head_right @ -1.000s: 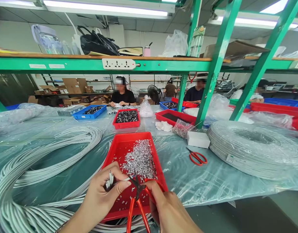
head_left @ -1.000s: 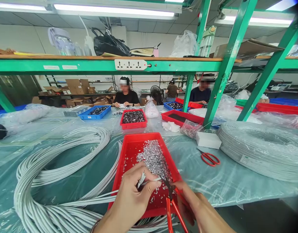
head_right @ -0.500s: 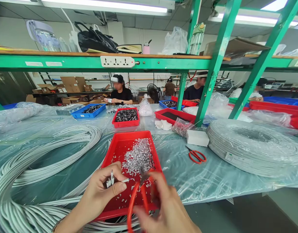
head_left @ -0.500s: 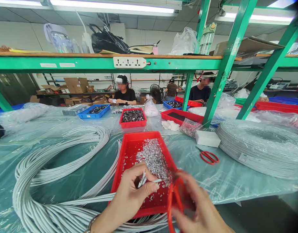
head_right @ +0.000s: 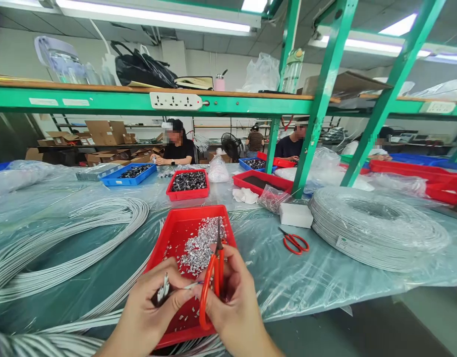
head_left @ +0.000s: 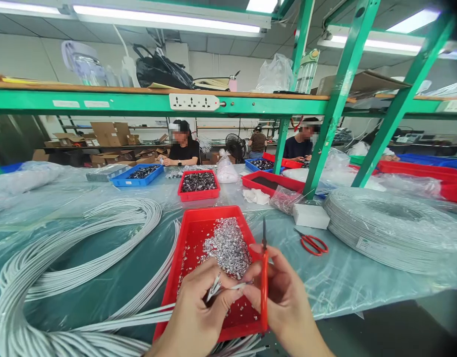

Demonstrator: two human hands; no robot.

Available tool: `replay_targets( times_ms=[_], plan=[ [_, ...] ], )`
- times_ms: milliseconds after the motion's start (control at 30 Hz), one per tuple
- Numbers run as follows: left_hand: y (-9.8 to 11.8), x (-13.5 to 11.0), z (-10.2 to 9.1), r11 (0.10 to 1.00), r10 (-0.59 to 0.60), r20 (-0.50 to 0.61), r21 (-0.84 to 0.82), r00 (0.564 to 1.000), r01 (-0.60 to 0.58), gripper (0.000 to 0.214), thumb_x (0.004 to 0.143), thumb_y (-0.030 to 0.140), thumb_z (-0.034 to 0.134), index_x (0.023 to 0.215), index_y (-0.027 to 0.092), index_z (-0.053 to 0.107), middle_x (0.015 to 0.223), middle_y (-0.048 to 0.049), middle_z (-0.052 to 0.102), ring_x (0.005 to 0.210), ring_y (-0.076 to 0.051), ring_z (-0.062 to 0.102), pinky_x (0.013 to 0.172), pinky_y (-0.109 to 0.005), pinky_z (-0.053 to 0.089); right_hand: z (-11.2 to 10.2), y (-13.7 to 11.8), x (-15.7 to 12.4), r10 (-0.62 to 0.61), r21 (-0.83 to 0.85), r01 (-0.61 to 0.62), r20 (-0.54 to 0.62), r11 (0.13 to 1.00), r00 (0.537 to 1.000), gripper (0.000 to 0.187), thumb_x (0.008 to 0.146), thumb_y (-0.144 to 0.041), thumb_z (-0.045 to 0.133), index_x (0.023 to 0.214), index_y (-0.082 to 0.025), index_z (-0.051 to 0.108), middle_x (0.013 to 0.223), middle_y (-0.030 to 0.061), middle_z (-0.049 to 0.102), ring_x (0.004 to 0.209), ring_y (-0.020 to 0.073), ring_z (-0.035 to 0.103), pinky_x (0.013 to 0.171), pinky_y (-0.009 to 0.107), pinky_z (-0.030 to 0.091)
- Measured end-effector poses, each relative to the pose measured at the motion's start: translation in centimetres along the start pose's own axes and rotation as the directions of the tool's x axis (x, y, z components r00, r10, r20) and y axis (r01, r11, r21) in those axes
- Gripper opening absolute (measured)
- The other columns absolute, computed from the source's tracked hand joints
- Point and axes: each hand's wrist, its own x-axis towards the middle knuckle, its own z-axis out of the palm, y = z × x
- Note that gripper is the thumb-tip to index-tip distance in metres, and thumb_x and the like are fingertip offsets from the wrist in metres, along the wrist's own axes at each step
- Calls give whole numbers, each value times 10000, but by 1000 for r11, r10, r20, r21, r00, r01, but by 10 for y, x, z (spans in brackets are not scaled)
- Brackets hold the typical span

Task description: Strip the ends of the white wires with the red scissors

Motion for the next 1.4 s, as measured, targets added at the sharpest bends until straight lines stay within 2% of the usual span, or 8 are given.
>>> replay_targets(
  times_ms=[300, 567, 833, 967, 1100, 1200, 1300, 1400],
  plan=[
    [-8, 0, 7, 1000, 14, -22, 16, 1000, -14, 156, 751, 164, 582, 596, 182, 571, 598, 11, 530, 544, -124, 487, 517, -212, 334, -5, 3, 7, -29, -47, 29, -9, 998, 1000, 453, 641, -348, 751, 997, -211, 506, 666, -25, 616, 563, 95, 538, 527, 185, 417],
    [-11, 10, 1, 981, -171, 115, -68, 978, 180, 180, 770, 300, 575, 649, 166, 571, 631, 3, 525, 589, -136, 478, 541, -218, 335, -17, -4, 6, -18, -160, 7, -66, 987, 998, 425, 700, -325, 705, 1067, -237, 508, 700, -18, 636, 512, 95, 481, 471, 188, 386],
    [-5, 10, 4, 986, -145, 274, -44, 951, 163, 185, 833, 261, 510, 727, 166, 629, 693, -15, 589, 659, -138, 528, 625, -218, 369, -14, -7, 12, 58, -141, -66, -61, 988, 996, 480, 631, -280, 765, 1048, -238, 530, 618, -63, 560, 501, 79, 477, 477, 164, 392],
    [-2, 10, 3, 972, -213, 276, -39, 937, 233, 139, 807, 272, 551, 733, 178, 620, 683, 0, 581, 655, -134, 509, 622, -218, 365, -22, -2, 12, -78, -266, 69, -23, 962, 997, 477, 704, -440, 672, 1098, -250, 484, 696, -24, 548, 590, 122, 500, 567, 216, 448],
    [-3, 10, 0, 960, -257, 111, -81, 960, 266, 128, 767, 262, 577, 674, 174, 572, 624, 27, 513, 571, -113, 427, 551, -209, 327, -38, 1, -4, -92, -478, 131, 104, 869, 990, 571, 777, -590, 479, 1244, -273, 391, 879, 49, 562, 773, 197, 553, 749, 331, 483],
    [-3, 10, -1, 966, -248, 22, -72, 969, 249, 146, 768, 263, 565, 652, 174, 558, 587, 37, 466, 554, -111, 393, 538, -208, 314, -45, -5, -16, 6, -665, 110, 170, 739, 985, 665, 722, -530, 591, 1294, -269, 376, 988, 96, 590, 902, 261, 569, 784, 371, 484],
    [-4, 10, 0, 972, -227, -10, -63, 974, 226, 167, 767, 272, 565, 636, 172, 547, 594, 31, 470, 561, -115, 402, 544, -213, 319, -44, -13, -22, 86, -800, 147, 240, 582, 967, 706, 625, -391, 696, 1268, -258, 436, 954, 101, 629, 830, 287, 605, 736, 387, 508],
    [-3, 10, 1, 972, -224, 14, -69, 974, 225, 177, 765, 277, 572, 630, 168, 534, 618, 21, 508, 579, -117, 434, 560, -213, 332, -42, -16, -23, 124, -889, 111, 184, 445, 975, 735, 568, -309, 724, 1252, -264, 459, 969, 103, 633, 849, 302, 607, 742, 406, 511]
  ],
)
